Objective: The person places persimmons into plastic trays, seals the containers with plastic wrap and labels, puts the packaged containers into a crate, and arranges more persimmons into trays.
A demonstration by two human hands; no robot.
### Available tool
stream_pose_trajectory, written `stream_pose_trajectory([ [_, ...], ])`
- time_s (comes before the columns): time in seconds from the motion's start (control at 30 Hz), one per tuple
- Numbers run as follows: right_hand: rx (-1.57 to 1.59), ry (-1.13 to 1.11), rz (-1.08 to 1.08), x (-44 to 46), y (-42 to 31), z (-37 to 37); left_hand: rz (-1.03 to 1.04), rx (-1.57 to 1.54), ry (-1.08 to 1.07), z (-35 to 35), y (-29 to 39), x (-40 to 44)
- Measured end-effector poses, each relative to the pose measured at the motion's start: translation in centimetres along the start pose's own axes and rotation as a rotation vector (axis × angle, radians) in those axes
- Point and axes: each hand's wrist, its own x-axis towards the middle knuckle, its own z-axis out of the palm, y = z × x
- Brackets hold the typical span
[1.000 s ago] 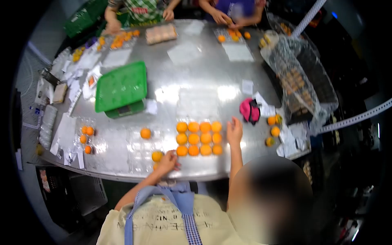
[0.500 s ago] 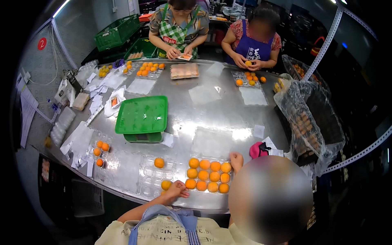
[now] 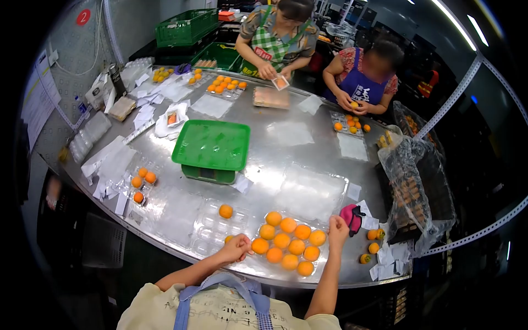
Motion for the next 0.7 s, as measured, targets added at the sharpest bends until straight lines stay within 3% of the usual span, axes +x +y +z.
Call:
stream_pose_trajectory([
  [0.07,-0.023,-0.049,-0.060,-0.3,-2.2,1.2,0.026,-0.075,-0.041,-1.8,0.9,-1.0],
  [0.37,0.038,-0.244,-0.119,1.0,-8.9,16.0,0.223,-0.050,0.221,-11.5,7.1,-5.6],
  [0.7,0.083,-0.430,-0.119,7.7,-15.0,35.5,0.324,-0.158,0.334,-24.9,13.7,-2.1],
])
